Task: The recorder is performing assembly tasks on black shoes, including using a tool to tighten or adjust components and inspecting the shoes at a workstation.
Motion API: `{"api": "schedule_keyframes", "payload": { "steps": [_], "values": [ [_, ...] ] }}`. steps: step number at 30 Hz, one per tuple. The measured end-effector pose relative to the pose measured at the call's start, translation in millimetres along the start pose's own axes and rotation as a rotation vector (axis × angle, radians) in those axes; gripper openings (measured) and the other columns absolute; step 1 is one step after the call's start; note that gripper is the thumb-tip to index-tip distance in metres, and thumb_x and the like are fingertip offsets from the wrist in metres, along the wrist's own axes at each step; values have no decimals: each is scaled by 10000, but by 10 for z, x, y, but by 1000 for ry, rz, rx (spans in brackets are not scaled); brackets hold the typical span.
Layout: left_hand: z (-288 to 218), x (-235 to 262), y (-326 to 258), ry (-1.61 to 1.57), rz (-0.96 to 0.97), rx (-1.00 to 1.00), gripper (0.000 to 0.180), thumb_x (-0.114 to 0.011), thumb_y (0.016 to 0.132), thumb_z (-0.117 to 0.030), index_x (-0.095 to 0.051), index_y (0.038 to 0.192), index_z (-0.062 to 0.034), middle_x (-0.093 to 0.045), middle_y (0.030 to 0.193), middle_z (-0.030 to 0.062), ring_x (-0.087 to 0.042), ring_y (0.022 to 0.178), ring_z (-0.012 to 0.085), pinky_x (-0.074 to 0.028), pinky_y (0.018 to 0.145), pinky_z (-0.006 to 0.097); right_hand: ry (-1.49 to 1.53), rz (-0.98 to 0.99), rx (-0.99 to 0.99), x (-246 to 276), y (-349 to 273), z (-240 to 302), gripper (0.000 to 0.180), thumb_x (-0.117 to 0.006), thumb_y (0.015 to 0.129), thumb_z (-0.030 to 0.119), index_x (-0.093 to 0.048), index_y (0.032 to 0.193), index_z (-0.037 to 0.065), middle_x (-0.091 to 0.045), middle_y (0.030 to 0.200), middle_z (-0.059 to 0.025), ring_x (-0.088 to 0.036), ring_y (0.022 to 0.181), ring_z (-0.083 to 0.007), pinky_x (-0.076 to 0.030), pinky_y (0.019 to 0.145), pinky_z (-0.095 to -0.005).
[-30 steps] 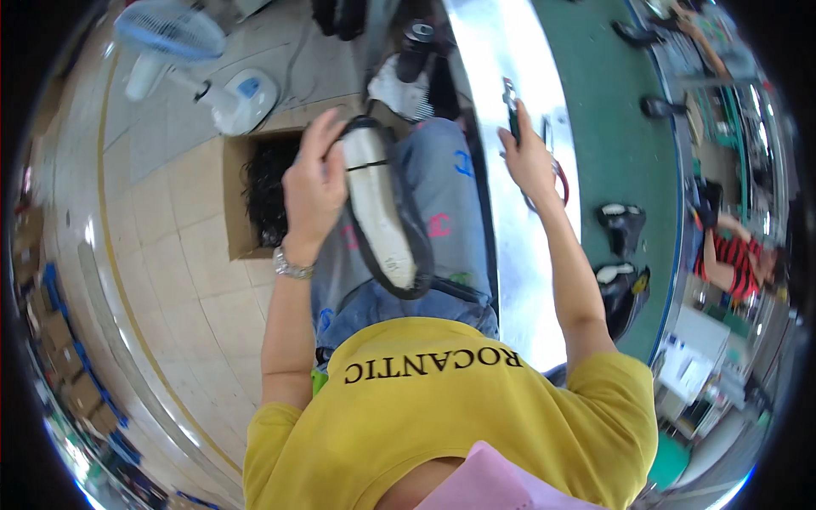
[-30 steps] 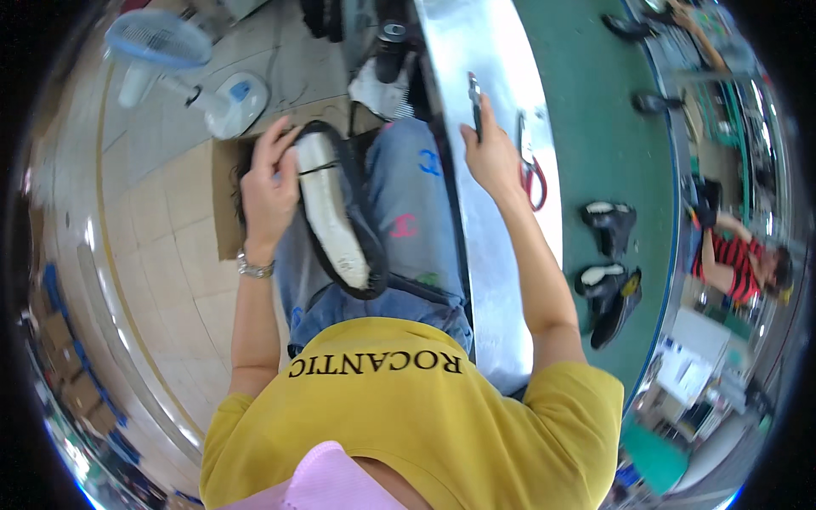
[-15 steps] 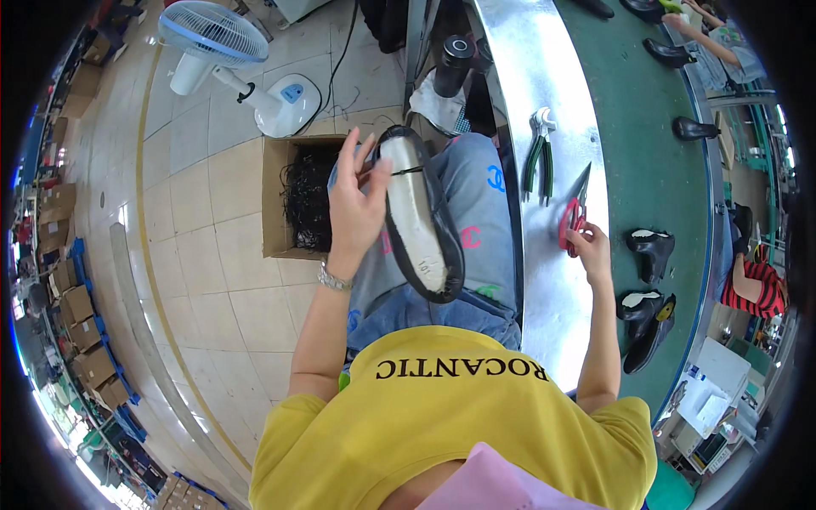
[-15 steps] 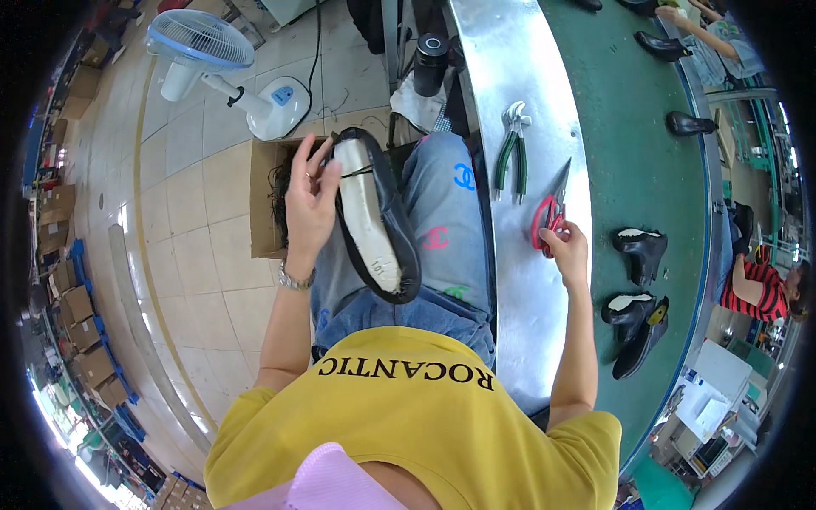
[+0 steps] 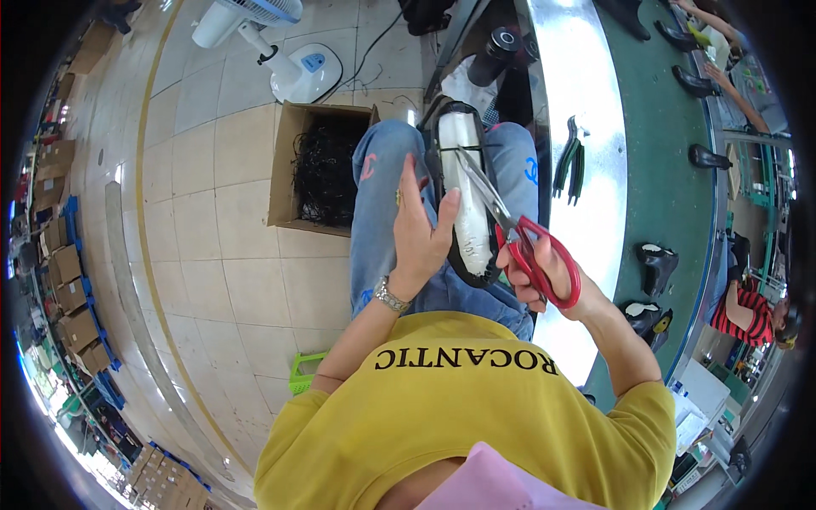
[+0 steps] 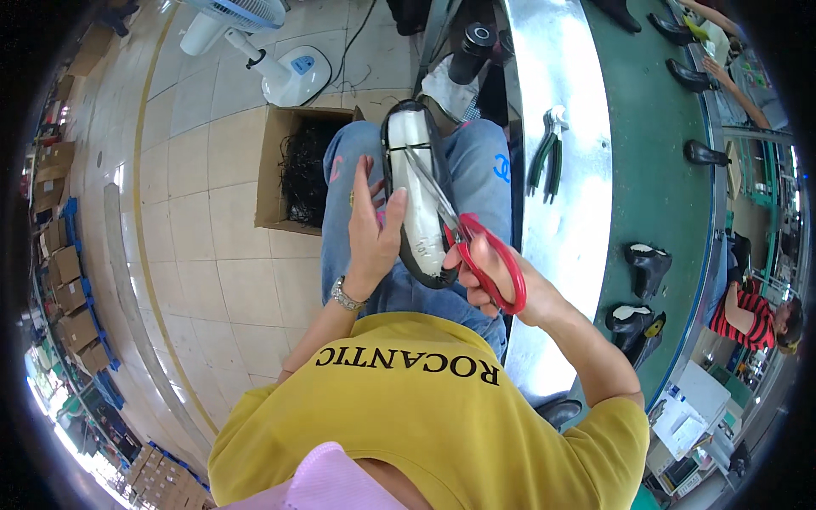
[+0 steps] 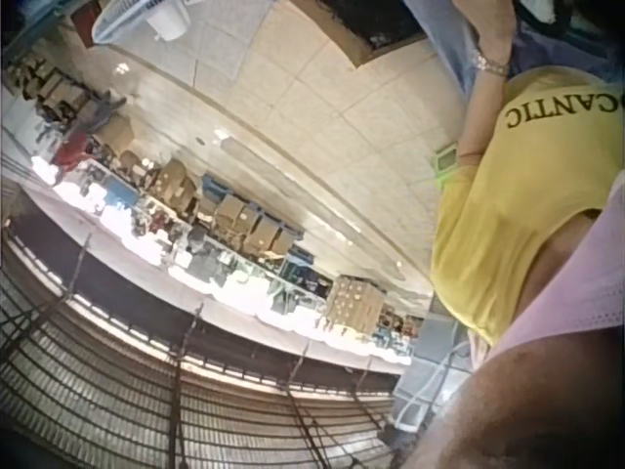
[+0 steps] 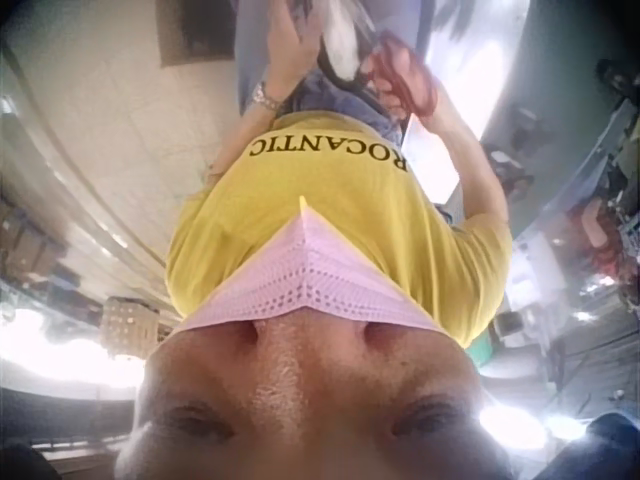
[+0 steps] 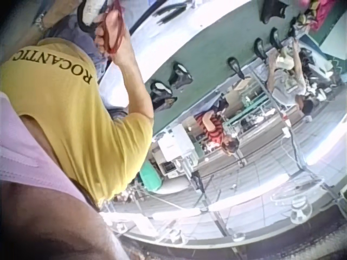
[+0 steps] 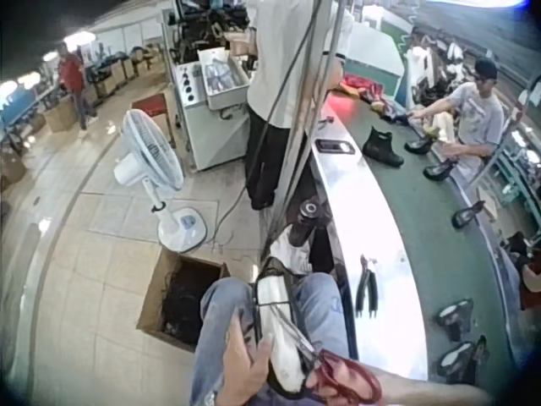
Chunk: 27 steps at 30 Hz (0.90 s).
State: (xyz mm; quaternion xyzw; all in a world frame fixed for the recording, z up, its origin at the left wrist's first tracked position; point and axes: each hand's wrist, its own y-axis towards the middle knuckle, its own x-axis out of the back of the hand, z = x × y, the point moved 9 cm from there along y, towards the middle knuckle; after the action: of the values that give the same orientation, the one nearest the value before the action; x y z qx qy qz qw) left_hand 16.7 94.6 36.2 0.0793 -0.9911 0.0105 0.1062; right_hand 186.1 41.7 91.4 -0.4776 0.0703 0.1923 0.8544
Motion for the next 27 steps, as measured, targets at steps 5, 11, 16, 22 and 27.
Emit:
{"api": "schedule_keyframes", "payload": {
  "steps": [5, 11, 16, 22, 27],
  "values": [
    [68, 31, 10, -70, -35, 10, 763, -583, 949, -324, -189, 1485, 50, -316, 1483, 280, -485, 1260, 374, -403, 1039, 412, -356, -108, 107, -53, 244, 150, 707, -386, 928, 691, -513, 670, 45, -464, 466, -32, -485, 390, -132, -367, 377, -253],
    [-303, 189, 116, 352, -119, -285, 760, -686, 865, -318, -325, 1451, 5, -314, 1496, 254, -386, 1333, 415, -319, 1081, 475, -225, -223, 375, 402, -63, -130, 429, -540, 969, 403, -579, 718, 57, -468, 508, 30, -451, 398, -99, -327, 378, -251],
    [-838, -31, 468, 598, -132, -541, 181, -714, 799, -162, -728, 961, -81, -512, 1393, 74, -397, 1345, 349, -321, 1090, 473, -467, -872, 435, 1673, -266, -262, 311, -674, 926, 267, -574, 768, 19, -466, 616, 46, -422, 564, -45, -316, 513, -244],
    [-932, -237, 306, 699, -137, -772, 103, -729, 767, -65, -692, 857, -33, -666, 949, 60, -612, 1059, 257, -455, 989, 439, -945, -1386, 317, 2555, -477, -554, 489, -759, 787, 354, -677, 1091, -20, -640, 737, -125, -591, 648, -223, -463, 640, -355],
    [-1265, 285, -47, 573, -345, -830, 77, -690, 872, -53, -681, 923, 5, -682, 936, 113, -661, 819, 236, -557, 789, 345, -1032, -1415, 488, 2512, -387, -317, 381, -697, 857, 207, -632, 1179, 15, -630, 1084, -171, -601, 990, -317, -468, 874, -402]
  ]
}}
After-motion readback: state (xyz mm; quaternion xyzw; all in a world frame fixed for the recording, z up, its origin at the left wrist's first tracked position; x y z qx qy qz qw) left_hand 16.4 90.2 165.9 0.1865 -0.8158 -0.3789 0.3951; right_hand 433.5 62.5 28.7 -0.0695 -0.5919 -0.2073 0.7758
